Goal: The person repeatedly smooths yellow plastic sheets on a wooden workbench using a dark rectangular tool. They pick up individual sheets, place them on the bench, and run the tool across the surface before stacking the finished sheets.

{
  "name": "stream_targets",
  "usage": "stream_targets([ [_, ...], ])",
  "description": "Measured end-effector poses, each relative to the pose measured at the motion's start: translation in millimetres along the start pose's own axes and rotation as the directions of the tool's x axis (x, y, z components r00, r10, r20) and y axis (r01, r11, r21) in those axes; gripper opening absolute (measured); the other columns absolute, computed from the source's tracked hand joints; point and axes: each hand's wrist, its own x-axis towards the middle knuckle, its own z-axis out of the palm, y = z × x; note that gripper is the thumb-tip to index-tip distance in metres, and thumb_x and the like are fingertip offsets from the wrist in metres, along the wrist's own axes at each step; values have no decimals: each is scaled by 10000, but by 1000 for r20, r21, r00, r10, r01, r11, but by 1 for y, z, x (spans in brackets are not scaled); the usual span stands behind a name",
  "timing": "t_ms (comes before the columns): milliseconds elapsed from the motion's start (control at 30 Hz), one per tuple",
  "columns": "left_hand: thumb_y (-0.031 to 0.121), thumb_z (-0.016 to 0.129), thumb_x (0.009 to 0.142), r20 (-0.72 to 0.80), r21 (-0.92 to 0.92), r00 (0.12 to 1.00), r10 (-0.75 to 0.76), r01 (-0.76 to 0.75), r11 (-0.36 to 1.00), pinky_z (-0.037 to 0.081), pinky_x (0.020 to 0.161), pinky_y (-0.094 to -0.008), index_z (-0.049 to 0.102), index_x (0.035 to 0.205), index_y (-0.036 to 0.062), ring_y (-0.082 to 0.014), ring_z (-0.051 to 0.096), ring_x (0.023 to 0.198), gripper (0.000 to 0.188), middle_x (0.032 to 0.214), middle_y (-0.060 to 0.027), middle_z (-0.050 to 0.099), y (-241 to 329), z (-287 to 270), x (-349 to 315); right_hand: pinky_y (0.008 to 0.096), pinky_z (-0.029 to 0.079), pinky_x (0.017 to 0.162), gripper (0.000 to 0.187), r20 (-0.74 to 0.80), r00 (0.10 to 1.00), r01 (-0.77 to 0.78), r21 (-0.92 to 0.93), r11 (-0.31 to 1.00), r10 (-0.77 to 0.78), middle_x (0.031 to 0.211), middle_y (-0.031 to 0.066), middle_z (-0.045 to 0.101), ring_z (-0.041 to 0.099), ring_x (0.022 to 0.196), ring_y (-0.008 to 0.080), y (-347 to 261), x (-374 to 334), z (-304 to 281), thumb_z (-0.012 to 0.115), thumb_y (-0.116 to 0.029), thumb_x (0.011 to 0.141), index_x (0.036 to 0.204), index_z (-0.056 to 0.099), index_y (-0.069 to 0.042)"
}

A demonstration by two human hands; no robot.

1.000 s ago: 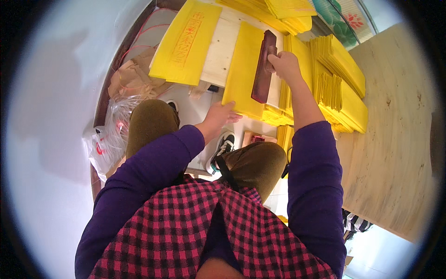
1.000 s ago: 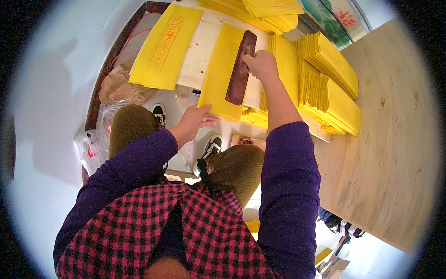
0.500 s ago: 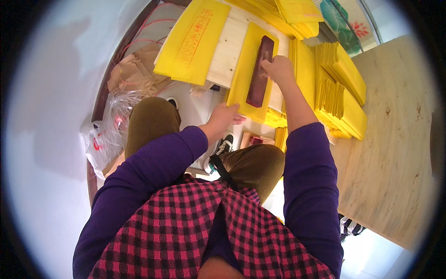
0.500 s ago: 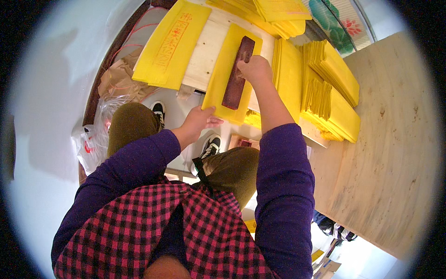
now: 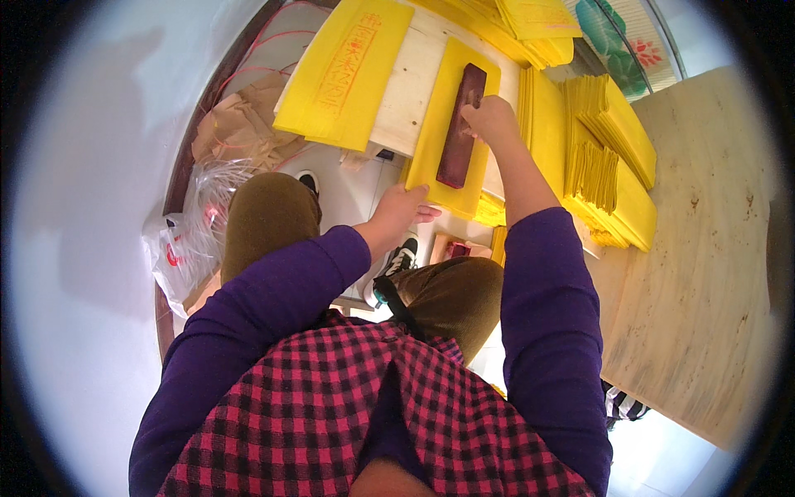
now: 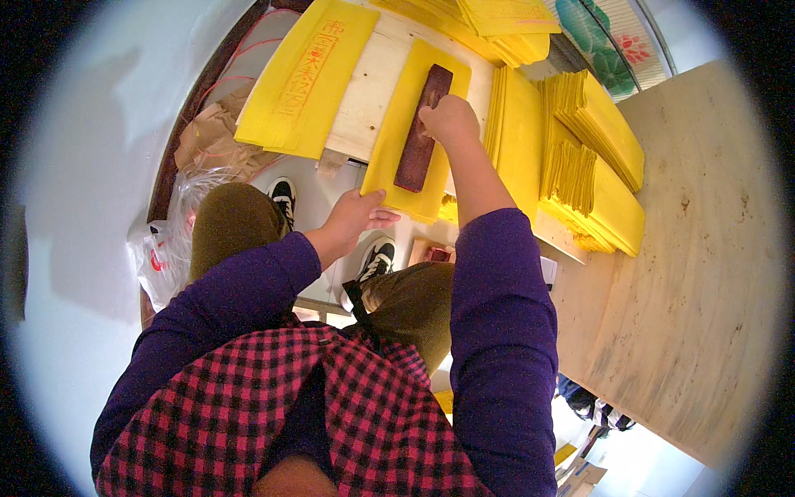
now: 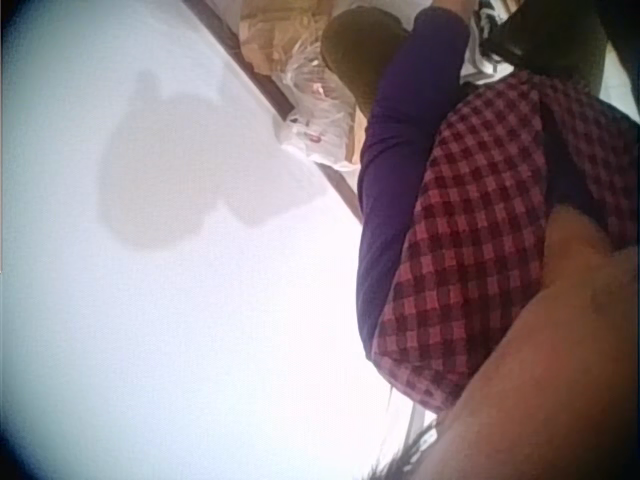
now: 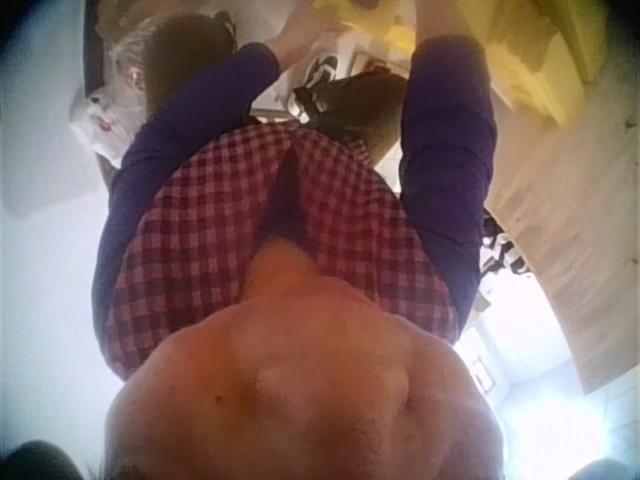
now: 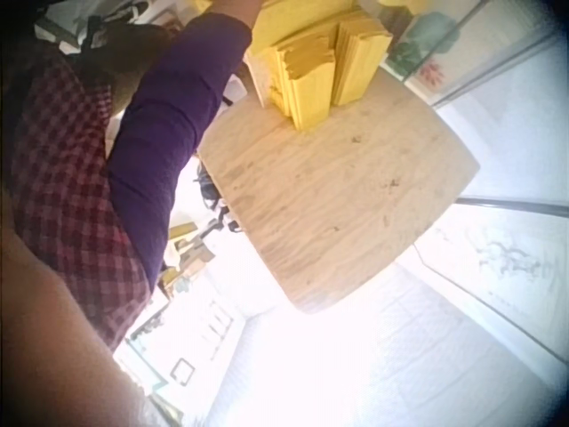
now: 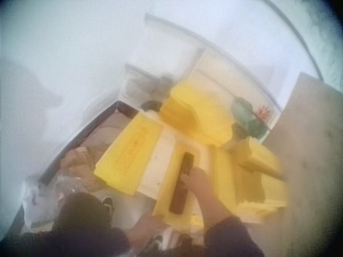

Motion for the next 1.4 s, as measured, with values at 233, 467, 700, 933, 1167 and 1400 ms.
stream_targets([
  [233, 204, 468, 896, 5, 34, 999, -38, 38, 999, 485, 713, -293, 479, 1085, 6, -204, 615, 796, 274, 982, -117, 593, 2, -1, 1, 389, 489, 745, 360, -47, 999, -17, 42, 999, 19, 861, 185, 643, 620, 836, 311, 0, -2, 7, 569, -325, 743, 845, 655, 9],
  [467, 199, 448, 902, -7, 78, 1000, -23, 23, 997, 479, 720, -296, 478, 1096, 9, -196, 606, 832, 273, 980, -113, 594, 8, 1, 1, 390, 490, 722, 384, -92, 996, -8, 72, 997, 15, 822, 182, 643, 623, 802, 317, 5, -5, 10, 565, -347, 745, 834, 647, 17],
  [700, 207, 466, 897, -23, 114, 999, 28, -25, 993, 509, 724, -312, 489, 1087, -12, -202, 611, 828, 291, 970, -134, 607, 12, -1, 1, 319, 453, 457, 370, -322, 946, 136, 522, 842, 47, 595, 129, 583, 558, 461, 197, 37, -48, -19, 607, -323, 763, 681, 578, 37],
  [933, 214, 481, 882, -123, 94, 988, 89, -78, 993, 517, 710, -335, 509, 1054, -6, -214, 601, 854, 280, 969, -116, 594, 33, 2, 1, 226, 317, 358, 248, -341, 906, 218, 883, 415, 252, 551, 26, 511, 415, 390, 80, 73, -135, -12, 563, -200, 848, 682, 534, -17],
  [1167, 206, 504, 868, -98, 277, 988, 119, -88, 957, 524, 662, -355, 521, 1012, -10, -212, 600, 824, 260, 940, -103, 587, 67, 19, 13, 198, 310, 370, 177, -377, 863, 336, 925, 175, 336, 554, 1, 485, 404, 424, 66, 86, -169, 33, 535, -168, 869, 736, 521, -52],
  [1400, 159, 497, 865, -109, 474, 990, 95, -33, 880, 494, 629, -309, 527, 1017, -23, -195, 599, 731, 239, 896, -112, 600, 104, 46, 62, 186, 317, 365, 144, -335, 872, 323, 942, 94, 358, 560, -13, 494, 410, 429, 47, 105, -166, 52, 539, -168, 873, 790, 551, -52],
])
